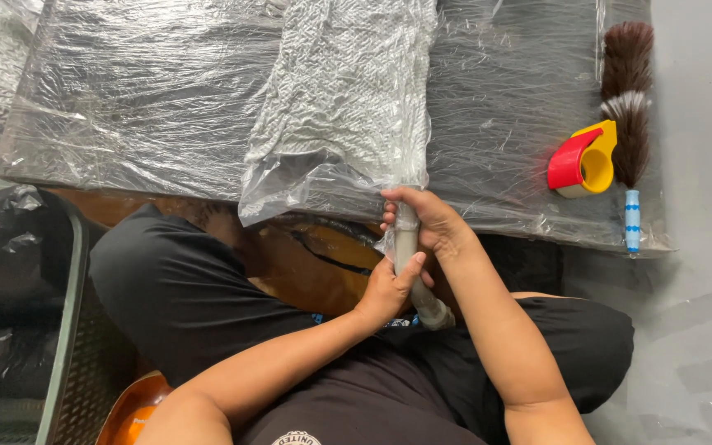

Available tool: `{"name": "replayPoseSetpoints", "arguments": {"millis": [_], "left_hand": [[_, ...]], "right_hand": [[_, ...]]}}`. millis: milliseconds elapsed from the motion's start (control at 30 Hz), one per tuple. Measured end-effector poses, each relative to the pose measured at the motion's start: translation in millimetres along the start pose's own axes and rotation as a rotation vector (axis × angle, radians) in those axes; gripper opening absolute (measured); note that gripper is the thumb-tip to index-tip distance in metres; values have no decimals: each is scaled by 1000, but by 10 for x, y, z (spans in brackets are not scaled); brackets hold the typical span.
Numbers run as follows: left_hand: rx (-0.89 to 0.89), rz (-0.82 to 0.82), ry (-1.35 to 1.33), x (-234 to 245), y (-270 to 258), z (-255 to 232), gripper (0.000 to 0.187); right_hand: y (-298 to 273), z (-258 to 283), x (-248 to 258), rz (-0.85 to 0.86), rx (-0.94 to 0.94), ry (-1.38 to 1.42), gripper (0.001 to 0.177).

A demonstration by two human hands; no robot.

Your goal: A person is vacuum sealing a pillow inside a plastic bag using a vacuum hose and then sealing the opening with tape.

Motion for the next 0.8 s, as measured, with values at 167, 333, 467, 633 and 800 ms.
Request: {"name": "replayPoseSetpoints", "arguments": {"millis": [167, 333, 467, 633, 800], "left_hand": [[17, 20, 37, -28, -9, 60, 41], [-66, 107, 62, -61, -166, 201, 38], [-30, 182, 78, -51, -208, 272, 36], [-43, 257, 161, 109, -360, 214, 48], [-15, 167, 61, 198, -289, 315, 43]], "right_hand": [[-46, 53, -48, 25, -30, -42, 18], [88, 209, 53, 41, -62, -3, 16], [57, 225, 40, 109, -47, -27, 30], [39, 269, 48, 202, -63, 10, 39], [-83, 359, 121, 118, -8, -132, 36]]}}
Point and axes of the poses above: each hand's wrist, its own y-axis towards the middle knuckle, its own x-axis out of the back of the hand, z = x × y, the point moved 4 cm from there along y, towards the middle knuckle, and after that the axes turned 2 degrees about -x, right-handed, at the moved point
